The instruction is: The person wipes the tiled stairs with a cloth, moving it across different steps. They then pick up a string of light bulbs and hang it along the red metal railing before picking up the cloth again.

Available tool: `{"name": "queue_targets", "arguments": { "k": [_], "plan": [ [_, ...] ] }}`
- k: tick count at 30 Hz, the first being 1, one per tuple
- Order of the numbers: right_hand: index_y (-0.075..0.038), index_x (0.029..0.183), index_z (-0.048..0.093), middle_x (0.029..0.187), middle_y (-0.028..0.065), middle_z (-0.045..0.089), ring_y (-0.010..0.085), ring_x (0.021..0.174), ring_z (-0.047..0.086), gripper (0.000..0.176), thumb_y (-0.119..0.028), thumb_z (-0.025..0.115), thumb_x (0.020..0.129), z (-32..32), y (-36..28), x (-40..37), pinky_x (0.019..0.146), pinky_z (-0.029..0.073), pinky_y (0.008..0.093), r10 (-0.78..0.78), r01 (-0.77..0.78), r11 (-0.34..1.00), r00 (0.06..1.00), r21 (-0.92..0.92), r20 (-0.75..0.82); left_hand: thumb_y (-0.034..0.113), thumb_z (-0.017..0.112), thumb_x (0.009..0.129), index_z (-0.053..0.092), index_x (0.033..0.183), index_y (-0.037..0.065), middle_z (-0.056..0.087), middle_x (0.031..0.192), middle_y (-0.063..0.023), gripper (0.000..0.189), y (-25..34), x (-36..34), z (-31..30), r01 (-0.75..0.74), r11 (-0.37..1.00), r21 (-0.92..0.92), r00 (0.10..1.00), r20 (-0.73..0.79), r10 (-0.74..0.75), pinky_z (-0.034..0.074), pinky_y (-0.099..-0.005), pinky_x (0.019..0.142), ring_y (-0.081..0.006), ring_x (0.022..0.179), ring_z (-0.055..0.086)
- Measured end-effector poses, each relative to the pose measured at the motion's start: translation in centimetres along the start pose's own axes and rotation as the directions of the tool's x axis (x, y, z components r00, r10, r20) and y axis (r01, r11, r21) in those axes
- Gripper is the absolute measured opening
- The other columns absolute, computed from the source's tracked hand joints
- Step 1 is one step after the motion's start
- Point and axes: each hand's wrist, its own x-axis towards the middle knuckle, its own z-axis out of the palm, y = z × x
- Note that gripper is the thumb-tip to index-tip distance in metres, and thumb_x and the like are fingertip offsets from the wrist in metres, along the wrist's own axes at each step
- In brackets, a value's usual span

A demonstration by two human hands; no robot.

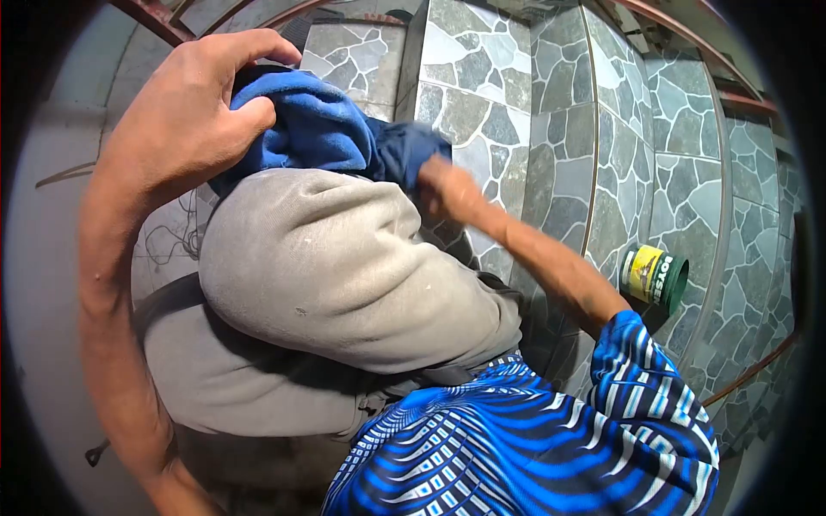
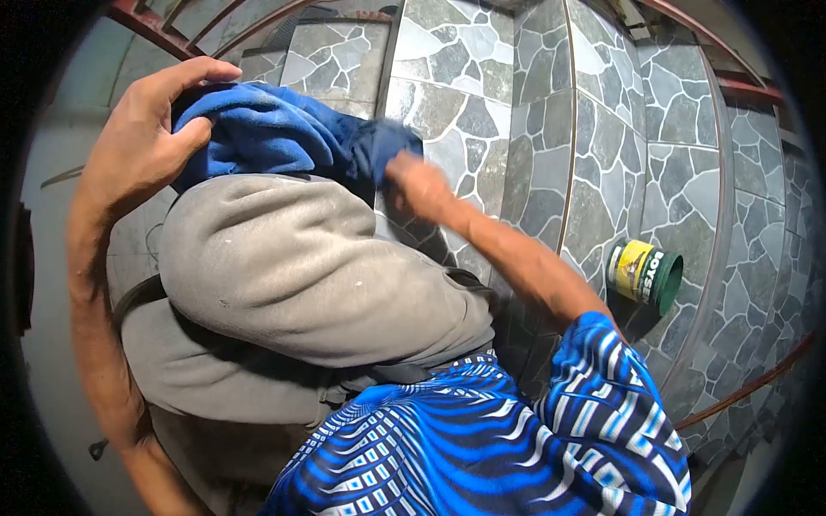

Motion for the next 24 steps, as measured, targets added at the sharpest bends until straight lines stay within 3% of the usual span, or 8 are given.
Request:
{"name": "queue_targets", "arguments": {
  "k": [2, 5, 6, 10, 12, 15, 18, 24],
  "plan": [
    [-0.006, 0.099, 0.057, 0.1, 0.0171, 0.059, 0.0405, 0.094, 0.061, 0.032, -0.007, 0.072, 0.07, -0.4, -2.5, -0.2, 0.076, 0.053, 0.0494, 0.114, -0.109, 0.994, 0.961, -0.031, 0.251, 0.002, 0.052, 0.079, 0.062, 0.126, -0.001, 0.068, 0.112, -0.0156, 0.048, 0.0, 0.0, 0.0, 0.037, 0.999, -0.018, 0.999, 0.008, -0.037, 0.049, -0.0351, 0.103, -0.024, 0.107, 0.065],
    [-0.006, 0.102, 0.057, 0.099, 0.0188, 0.059, 0.0417, 0.093, 0.061, 0.033, -0.007, 0.071, 0.071, -2.2, 2.7, 2.9, 0.076, 0.053, 0.0506, 0.021, -0.021, 0.998, 1.0, -0.053, -0.002, 0.001, 0.052, 0.079, 0.062, 0.126, 0.0, 0.068, 0.11, -0.0145, 0.047, -0.4, 0.4, 0.5, -0.068, 0.997, 0.035, 0.997, -0.027, 0.069, 0.05, -0.0339, 0.1, -0.0227, 0.104, 0.065],
    [-0.006, 0.097, 0.06, 0.095, 0.0169, 0.058, 0.0408, 0.093, 0.059, 0.027, -0.005, 0.066, 0.071, -2.4, 4.1, 4.8, 0.078, 0.051, 0.0483, 0.205, -0.205, 0.977, 0.979, -0.057, 0.002, 0.002, 0.052, 0.08, 0.062, 0.126, 0.0, 0.068, 0.11, -0.0141, 0.047, -0.2, 0.6, 0.5, -0.048, 0.998, 0.036, 0.999, -0.004, 0.048, 0.051, -0.034, 0.099, -0.0228, 0.103, 0.065],
    [-0.006, 0.098, 0.061, 0.1, 0.0185, 0.059, 0.0386, 0.097, 0.061, 0.017, -0.007, 0.062, 0.08, 0.2, 2.7, 3.0, 0.084, 0.052, 0.0466, -0.098, 0.095, 0.995, 0.99, -0.029, -0.098, 0.002, 0.051, 0.08, 0.064, 0.126, 0.003, 0.068, 0.108, -0.0128, 0.047, 0.5, 0.9, 0.1, 0.01, 1.0, 0.012, 1.0, -0.017, -0.009, 0.052, -0.0347, 0.097, -0.023, 0.1, 0.066],
    [-0.006, 0.108, 0.061, 0.1, 0.0179, 0.059, 0.038, 0.099, 0.062, 0.023, -0.006, 0.053, 0.086, -1.5, -2.0, 2.4, 0.088, 0.052, 0.0469, 0.046, -0.036, 0.999, 0.961, -0.04, 0.271, 0.003, 0.051, 0.081, 0.064, 0.126, 0.004, 0.068, 0.108, -0.0122, 0.047, 0.3, 0.4, -0.2, 0.002, 1.0, -0.004, 0.998, -0.067, -0.003, 0.053, -0.0345, 0.095, -0.0223, 0.099, 0.066],
    [-0.006, 0.103, 0.06, 0.099, 0.0185, 0.06, 0.039, 0.096, 0.061, 0.025, -0.006, 0.064, 0.079, -2.0, 3.2, 4.2, 0.082, 0.053, 0.0466, -0.06, 0.059, 0.998, 0.996, -0.013, -0.063, 0.002, 0.052, 0.083, 0.063, 0.128, 0.005, 0.068, 0.109, -0.011, 0.047, 0.1, 0.9, -0.2, -0.061, 0.998, -0.033, 0.99, -0.129, 0.057, 0.053, -0.0327, 0.094, -0.0197, 0.099, 0.065],
    [-0.005, 0.101, 0.058, 0.096, 0.0196, 0.06, 0.0407, 0.096, 0.061, 0.03, -0.004, 0.069, 0.073, -4.5, 4.3, 5.6, 0.077, 0.052, 0.0501, 0.373, -0.377, 0.925, 0.925, 0.051, 0.07, 0.0, 0.052, 0.084, 0.062, 0.13, 0.006, 0.067, 0.108, -0.0096, 0.048, 0.5, 1.4, 0.2, -0.054, 0.994, -0.095, 0.987, -0.153, 0.039, 0.053, -0.0301, 0.093, -0.0169, 0.098, 0.064],
    [-0.006, 0.1, 0.056, 0.096, 0.02, 0.057, 0.0433, 0.095, 0.06, 0.025, -0.002, 0.064, 0.076, -2.5, -1.7, -4.0, 0.076, 0.051, 0.0523, 0.253, -0.259, 0.955, 0.966, -0.141, -0.06, 0.001, 0.055, 0.088, 0.062, 0.135, 0.012, 0.067, 0.105, -0.0077, 0.049, 1.1, 0.4, -0.1, -0.131, 0.963, -0.236, 0.94, -0.337, 0.046, 0.052, -0.026, 0.095, -0.0147, 0.099, 0.065]
  ]
}}
